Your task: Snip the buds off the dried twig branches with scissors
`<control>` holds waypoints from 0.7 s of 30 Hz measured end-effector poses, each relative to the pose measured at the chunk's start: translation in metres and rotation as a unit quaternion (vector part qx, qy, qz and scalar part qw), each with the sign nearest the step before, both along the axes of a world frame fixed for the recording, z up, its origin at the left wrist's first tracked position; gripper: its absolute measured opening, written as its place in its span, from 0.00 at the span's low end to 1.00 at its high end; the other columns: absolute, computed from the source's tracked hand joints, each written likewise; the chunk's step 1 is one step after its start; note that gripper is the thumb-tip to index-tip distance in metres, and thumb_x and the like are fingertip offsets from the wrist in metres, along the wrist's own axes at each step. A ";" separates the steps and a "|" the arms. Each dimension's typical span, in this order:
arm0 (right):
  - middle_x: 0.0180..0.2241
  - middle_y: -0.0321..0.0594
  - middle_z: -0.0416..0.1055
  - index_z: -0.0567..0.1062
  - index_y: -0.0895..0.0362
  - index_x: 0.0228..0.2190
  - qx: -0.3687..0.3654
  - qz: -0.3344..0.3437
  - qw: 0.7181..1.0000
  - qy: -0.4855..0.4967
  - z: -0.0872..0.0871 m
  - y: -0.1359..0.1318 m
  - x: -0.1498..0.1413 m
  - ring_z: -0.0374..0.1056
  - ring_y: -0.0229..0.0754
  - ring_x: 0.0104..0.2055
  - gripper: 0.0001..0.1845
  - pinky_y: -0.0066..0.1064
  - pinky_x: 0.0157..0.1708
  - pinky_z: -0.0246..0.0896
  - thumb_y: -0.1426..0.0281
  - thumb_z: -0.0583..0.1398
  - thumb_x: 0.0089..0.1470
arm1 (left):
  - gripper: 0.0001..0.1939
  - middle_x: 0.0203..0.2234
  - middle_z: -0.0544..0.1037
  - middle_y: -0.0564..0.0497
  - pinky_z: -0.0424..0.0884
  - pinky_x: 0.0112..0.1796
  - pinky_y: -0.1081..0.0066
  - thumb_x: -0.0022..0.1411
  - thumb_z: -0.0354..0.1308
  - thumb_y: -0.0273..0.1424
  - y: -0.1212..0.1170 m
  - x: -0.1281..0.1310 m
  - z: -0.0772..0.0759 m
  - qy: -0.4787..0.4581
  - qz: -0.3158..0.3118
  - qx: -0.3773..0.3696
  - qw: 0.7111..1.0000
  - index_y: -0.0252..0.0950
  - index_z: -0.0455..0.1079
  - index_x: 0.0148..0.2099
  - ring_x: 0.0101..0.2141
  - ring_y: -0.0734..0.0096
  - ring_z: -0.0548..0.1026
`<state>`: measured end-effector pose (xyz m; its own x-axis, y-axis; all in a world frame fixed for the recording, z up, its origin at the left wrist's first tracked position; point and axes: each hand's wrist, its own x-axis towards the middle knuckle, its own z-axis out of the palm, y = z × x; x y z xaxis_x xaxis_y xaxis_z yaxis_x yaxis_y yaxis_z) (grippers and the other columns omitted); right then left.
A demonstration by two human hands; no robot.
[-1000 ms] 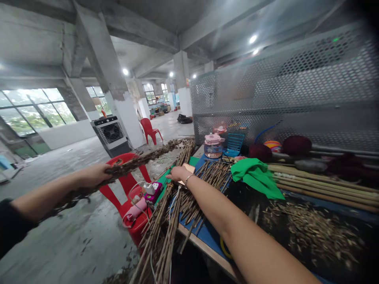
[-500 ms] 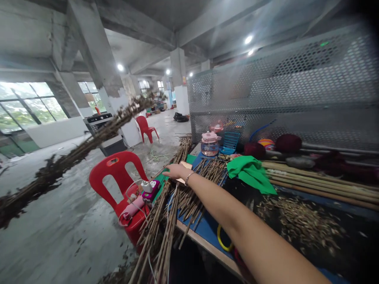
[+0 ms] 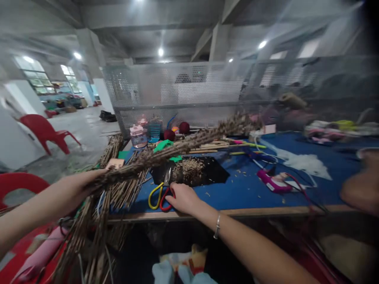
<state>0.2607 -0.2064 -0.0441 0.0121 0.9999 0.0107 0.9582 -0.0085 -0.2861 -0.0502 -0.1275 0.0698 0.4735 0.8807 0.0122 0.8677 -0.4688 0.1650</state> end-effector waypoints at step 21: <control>0.35 0.49 0.73 0.67 0.57 0.39 -0.056 -0.081 0.995 -0.016 -0.007 0.028 -0.008 0.71 0.52 0.37 0.24 0.34 0.30 0.64 0.70 0.61 0.34 | 0.26 0.54 0.66 0.56 0.60 0.52 0.71 0.57 0.41 0.36 0.015 0.001 -0.039 0.021 0.000 0.002 1.000 0.43 0.58 0.58 0.52 0.65 0.67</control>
